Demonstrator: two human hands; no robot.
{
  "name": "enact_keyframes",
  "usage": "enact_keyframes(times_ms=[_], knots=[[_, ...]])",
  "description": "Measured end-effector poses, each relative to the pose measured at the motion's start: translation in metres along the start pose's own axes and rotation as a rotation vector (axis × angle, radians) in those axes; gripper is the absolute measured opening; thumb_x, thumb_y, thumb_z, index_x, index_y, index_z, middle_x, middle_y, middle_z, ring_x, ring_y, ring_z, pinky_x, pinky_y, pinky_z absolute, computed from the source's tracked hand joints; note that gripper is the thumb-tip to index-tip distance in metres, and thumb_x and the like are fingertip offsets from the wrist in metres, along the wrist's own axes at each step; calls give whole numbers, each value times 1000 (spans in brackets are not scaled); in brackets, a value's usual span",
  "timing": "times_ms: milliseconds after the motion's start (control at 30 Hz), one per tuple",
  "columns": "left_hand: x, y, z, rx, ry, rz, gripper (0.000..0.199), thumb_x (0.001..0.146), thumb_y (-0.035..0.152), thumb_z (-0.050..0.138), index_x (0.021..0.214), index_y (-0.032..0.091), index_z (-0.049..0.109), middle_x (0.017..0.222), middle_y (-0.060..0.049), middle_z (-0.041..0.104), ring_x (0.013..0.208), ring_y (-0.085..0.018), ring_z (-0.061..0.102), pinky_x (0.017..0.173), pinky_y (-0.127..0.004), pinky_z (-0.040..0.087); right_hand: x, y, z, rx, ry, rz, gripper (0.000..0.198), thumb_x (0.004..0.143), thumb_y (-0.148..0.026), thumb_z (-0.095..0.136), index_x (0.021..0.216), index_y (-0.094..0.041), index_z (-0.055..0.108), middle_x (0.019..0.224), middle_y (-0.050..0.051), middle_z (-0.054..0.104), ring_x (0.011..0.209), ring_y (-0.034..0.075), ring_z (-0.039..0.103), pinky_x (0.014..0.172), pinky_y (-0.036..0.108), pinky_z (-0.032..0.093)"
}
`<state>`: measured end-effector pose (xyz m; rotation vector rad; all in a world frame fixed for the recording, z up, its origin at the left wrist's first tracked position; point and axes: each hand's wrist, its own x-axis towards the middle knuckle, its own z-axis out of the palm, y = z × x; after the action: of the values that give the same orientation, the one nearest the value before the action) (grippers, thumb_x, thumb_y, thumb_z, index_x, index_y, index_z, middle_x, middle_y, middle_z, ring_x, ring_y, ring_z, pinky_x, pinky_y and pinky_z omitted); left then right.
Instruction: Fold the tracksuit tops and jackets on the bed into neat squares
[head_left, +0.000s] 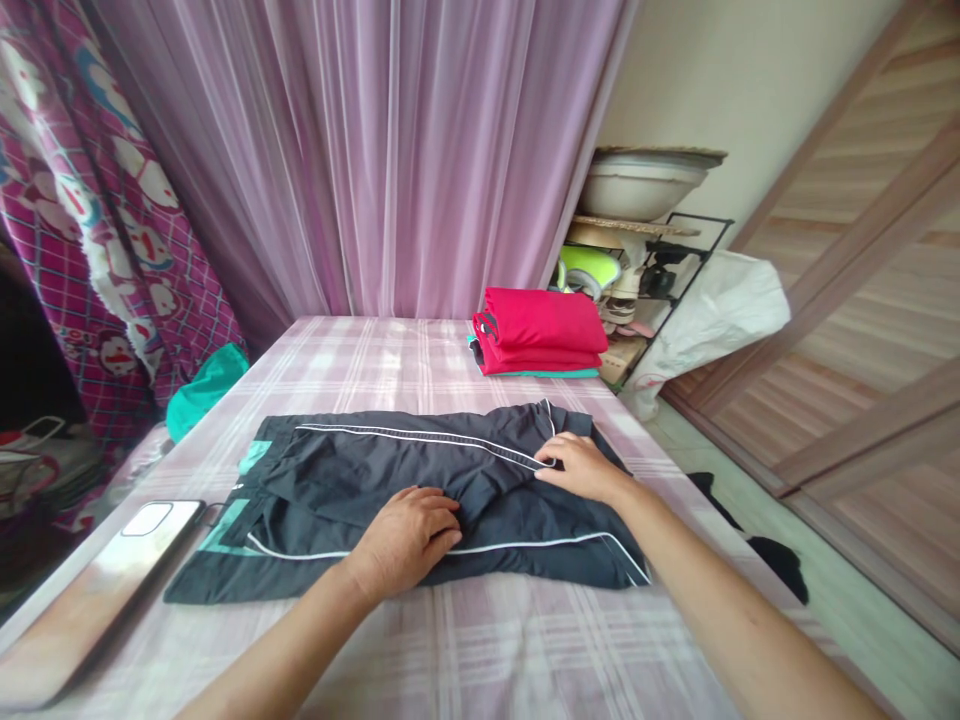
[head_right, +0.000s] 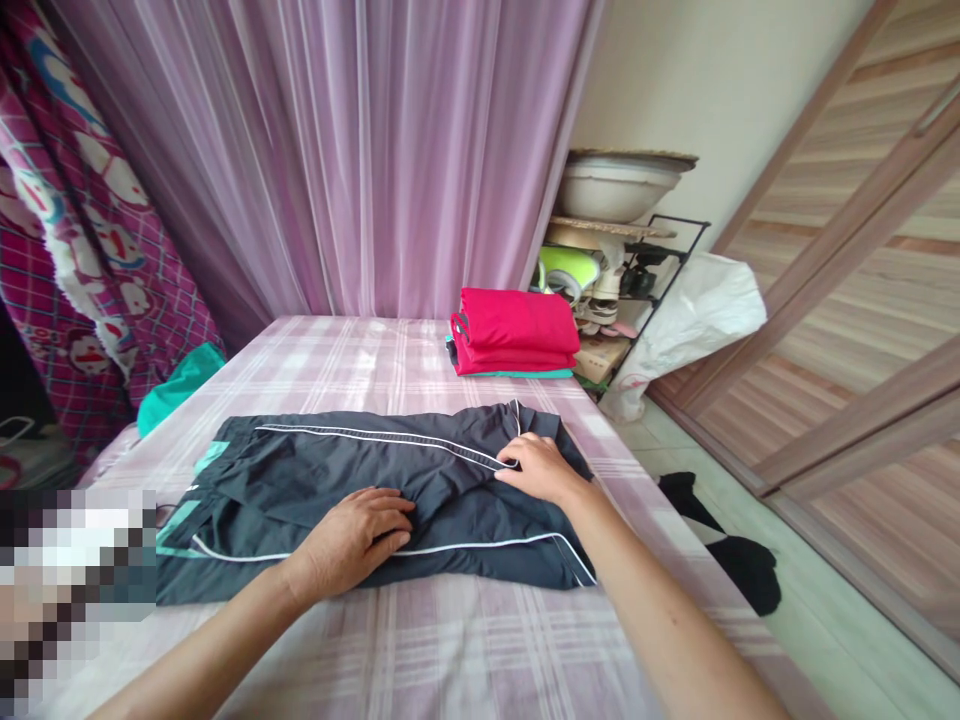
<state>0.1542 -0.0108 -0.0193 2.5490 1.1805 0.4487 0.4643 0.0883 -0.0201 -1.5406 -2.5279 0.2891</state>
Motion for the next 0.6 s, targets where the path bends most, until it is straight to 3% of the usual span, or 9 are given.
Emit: enact_keyframes(times_ms=[133, 267, 367, 467, 600], knots=[[6, -18, -15, 40, 65, -55, 34, 97, 41, 42, 99, 26, 72, 103, -3, 75, 96, -19, 68, 93, -32, 52, 6, 6, -4, 120, 154, -56, 23, 89, -31, 48, 88, -24, 69, 96, 6, 72, 99, 22, 62, 91, 37, 44], [21, -66, -47, 264, 172, -249, 37, 96, 35, 39, 122, 22, 62, 127, -8, 67, 120, -23, 59, 105, -39, 44, 30, -1, -16, 213, 188, -1, 27, 91, -35, 41, 96, -24, 65, 94, 4, 71, 89, 20, 63, 82, 31, 46], [20, -107, -67, 412, 62, -452, 41, 91, 39, 47, 125, 18, 58, 136, -14, 60, 127, -30, 54, 107, -48, 39, 46, -3, -23, 216, 109, 17, 26, 90, -36, 42, 95, -23, 65, 89, 3, 70, 81, 19, 63, 75, 29, 45], [5, -132, -80, 461, -76, -511, 34, 89, 42, 47, 111, 20, 63, 124, -12, 68, 117, -30, 61, 103, -46, 41, 58, 2, -27, 210, 72, -56, 26, 89, -35, 42, 93, -23, 65, 88, 2, 70, 81, 19, 62, 75, 28, 44], [-18, -144, -96, 503, -36, -587, 36, 92, 45, 35, 105, 22, 60, 96, -9, 74, 93, -28, 69, 87, -39, 48, 72, 6, -26, 176, 19, -87, 25, 89, -37, 46, 85, -24, 66, 83, 0, 69, 81, 18, 63, 74, 26, 43]])
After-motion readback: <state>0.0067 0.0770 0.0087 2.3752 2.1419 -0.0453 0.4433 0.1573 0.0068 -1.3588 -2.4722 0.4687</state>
